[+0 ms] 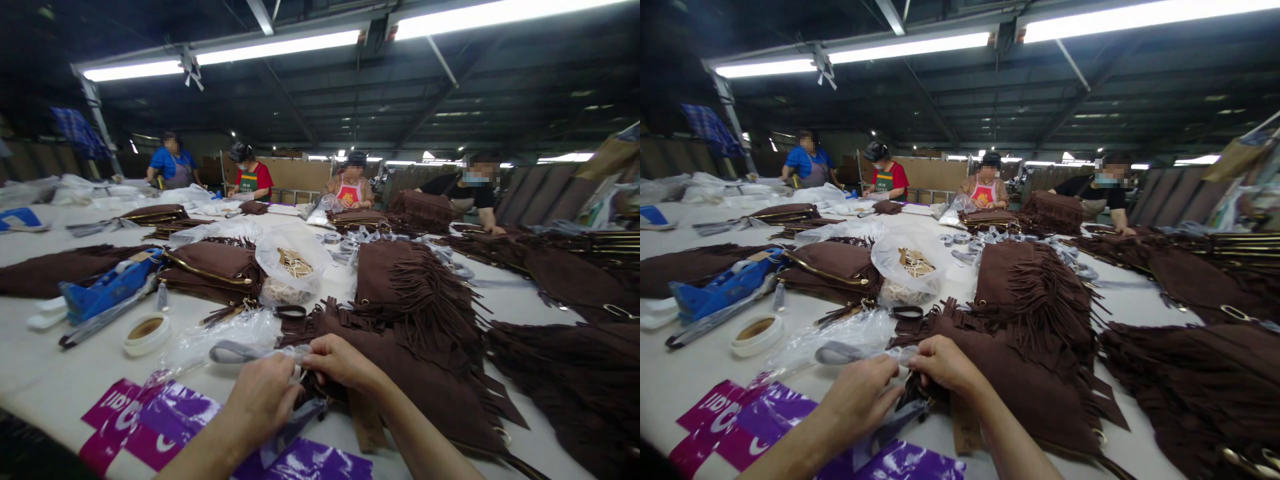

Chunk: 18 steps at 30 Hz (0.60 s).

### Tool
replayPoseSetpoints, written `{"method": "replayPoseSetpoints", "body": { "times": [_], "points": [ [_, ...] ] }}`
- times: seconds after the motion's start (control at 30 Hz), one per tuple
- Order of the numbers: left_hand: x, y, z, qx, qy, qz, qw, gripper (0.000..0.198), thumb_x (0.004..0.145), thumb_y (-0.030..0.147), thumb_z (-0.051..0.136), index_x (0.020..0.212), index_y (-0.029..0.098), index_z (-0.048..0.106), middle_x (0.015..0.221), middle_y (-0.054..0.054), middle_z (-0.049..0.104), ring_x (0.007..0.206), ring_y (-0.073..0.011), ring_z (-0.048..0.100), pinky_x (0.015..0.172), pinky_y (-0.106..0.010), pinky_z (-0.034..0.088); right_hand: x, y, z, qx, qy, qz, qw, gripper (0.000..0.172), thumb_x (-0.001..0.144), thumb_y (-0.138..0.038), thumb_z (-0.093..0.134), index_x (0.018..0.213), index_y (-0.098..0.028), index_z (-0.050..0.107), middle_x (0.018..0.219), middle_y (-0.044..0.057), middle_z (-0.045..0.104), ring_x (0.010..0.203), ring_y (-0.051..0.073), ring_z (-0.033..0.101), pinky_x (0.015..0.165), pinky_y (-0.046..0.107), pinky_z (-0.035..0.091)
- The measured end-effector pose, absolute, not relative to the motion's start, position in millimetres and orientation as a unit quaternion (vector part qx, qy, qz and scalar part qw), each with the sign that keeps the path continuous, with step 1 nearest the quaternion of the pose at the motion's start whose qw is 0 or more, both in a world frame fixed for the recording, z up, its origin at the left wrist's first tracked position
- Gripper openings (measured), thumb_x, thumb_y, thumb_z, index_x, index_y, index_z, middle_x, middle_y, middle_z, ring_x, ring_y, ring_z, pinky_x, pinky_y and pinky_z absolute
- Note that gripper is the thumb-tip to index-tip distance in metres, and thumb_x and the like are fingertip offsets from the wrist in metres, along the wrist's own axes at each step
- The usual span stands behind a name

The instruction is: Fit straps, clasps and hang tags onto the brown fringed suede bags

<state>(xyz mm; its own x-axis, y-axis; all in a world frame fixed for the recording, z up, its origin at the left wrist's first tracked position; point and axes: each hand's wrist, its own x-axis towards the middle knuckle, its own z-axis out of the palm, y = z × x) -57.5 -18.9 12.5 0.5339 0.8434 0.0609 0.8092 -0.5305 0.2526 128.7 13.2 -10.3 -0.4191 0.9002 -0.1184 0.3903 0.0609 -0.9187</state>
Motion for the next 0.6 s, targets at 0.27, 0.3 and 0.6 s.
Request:
{"method": "replayPoseSetpoints", "body": {
  "times": [0.27,0.3,0.6],
  "points": [
    [-45,-13,-18,0.875,0.472,0.108,0.025,0.025,0.092,0.016,0.041,0.086,0.017,0.066,0.086,-0.01,0.07,0.079,-0.0248,0.065,0.067,-0.032,0.043,127,11,-7,-0.483,-0.679,0.488,0.26,0.027,0.083,-0.016,0.053,0.056,-0.017,0.052,0.046,-0.006,0.05,0.04,0.007,0.037,0.04,0.018,0.025],
    [-47,-12,-17,0.876,0.464,0.132,0.025,0.025,0.09,0.014,0.042,0.081,0.017,0.065,0.081,-0.008,0.069,0.076,-0.0229,0.064,0.065,-0.031,0.041,130,10,-4,-0.481,-0.68,0.49,0.259,0.024,0.082,-0.017,0.054,0.058,-0.017,0.054,0.047,-0.006,0.052,0.04,0.007,0.038,0.039,0.018,0.025],
    [-59,-1,30,0.816,0.447,0.313,0.189,0.018,0.075,0.016,0.046,0.057,0.019,0.048,0.057,0.003,0.048,0.058,-0.0127,0.047,0.057,-0.024,0.03,145,5,12,-0.429,-0.702,0.441,0.359,0.014,0.079,-0.015,0.055,0.081,-0.017,0.069,0.071,-0.002,0.062,0.058,0.011,0.055,0.058,0.02,0.042]
  ]
}}
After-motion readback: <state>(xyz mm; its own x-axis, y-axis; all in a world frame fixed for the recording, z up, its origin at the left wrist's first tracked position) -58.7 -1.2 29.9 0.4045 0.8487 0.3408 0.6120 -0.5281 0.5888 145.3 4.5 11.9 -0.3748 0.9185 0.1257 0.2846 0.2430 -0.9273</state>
